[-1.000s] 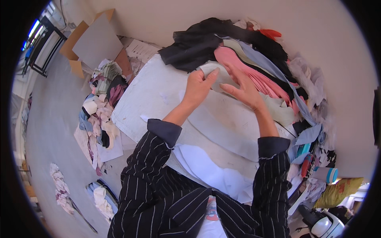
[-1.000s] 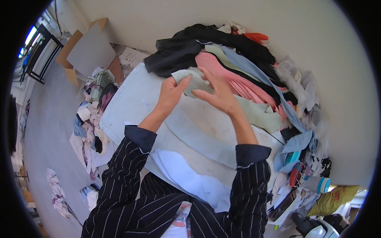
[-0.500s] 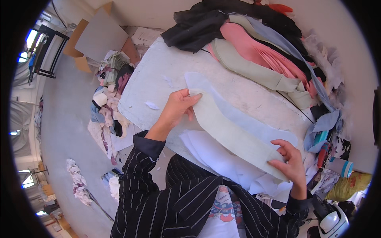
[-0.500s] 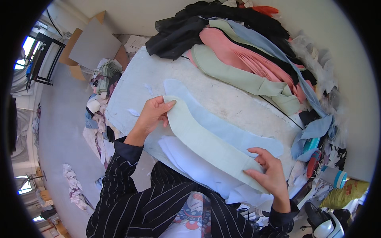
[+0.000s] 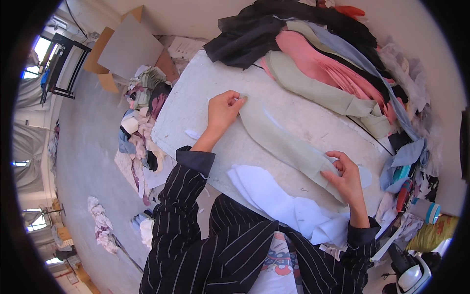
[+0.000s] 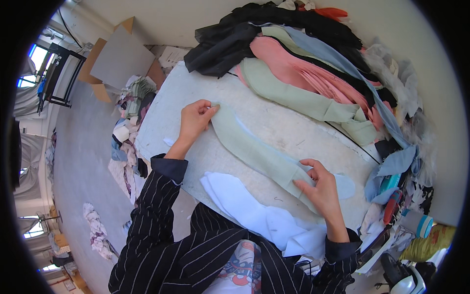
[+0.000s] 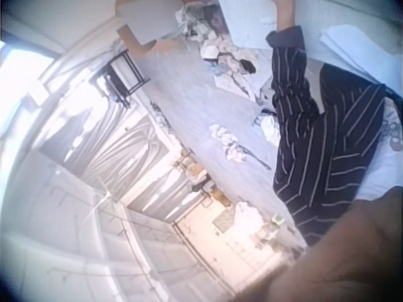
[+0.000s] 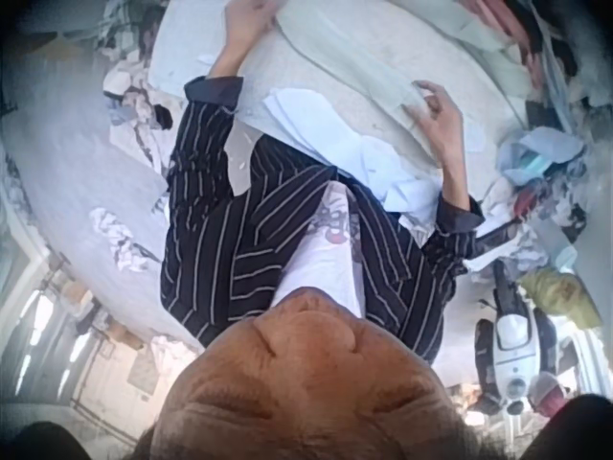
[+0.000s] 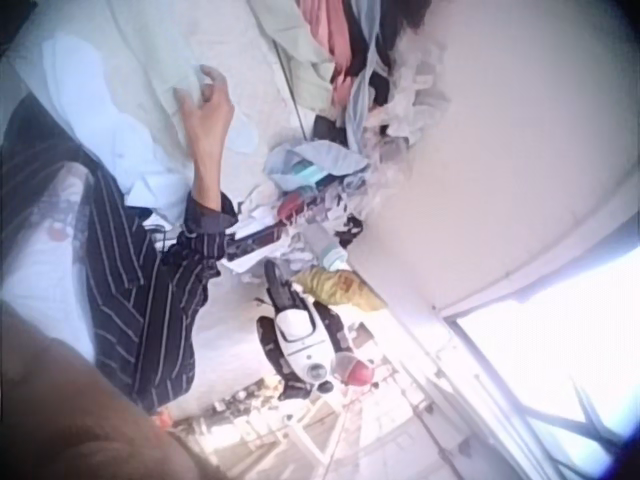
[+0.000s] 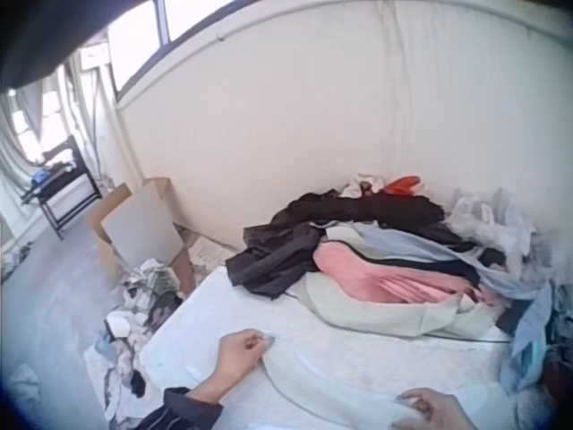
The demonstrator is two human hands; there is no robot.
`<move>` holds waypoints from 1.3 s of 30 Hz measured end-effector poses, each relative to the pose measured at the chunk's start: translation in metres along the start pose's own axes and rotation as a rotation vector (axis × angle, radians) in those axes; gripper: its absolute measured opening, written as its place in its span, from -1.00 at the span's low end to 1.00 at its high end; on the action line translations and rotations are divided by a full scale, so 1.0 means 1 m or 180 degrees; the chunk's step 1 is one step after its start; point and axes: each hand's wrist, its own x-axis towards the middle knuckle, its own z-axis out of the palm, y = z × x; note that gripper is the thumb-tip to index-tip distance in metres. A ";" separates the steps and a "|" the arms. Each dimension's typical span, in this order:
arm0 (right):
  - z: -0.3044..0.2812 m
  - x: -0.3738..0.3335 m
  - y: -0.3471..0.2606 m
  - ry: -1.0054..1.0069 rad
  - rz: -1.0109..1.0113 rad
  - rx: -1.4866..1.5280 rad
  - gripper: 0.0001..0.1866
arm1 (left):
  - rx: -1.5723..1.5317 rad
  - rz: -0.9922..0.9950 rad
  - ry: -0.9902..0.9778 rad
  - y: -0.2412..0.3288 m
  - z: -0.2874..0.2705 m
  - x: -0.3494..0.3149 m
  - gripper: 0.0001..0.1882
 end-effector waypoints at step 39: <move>-0.028 -0.033 0.013 0.0204 -0.0073 -0.0564 -0.29 | 0.2642 0.2314 -0.1383 0.037 0.066 -0.040 -0.24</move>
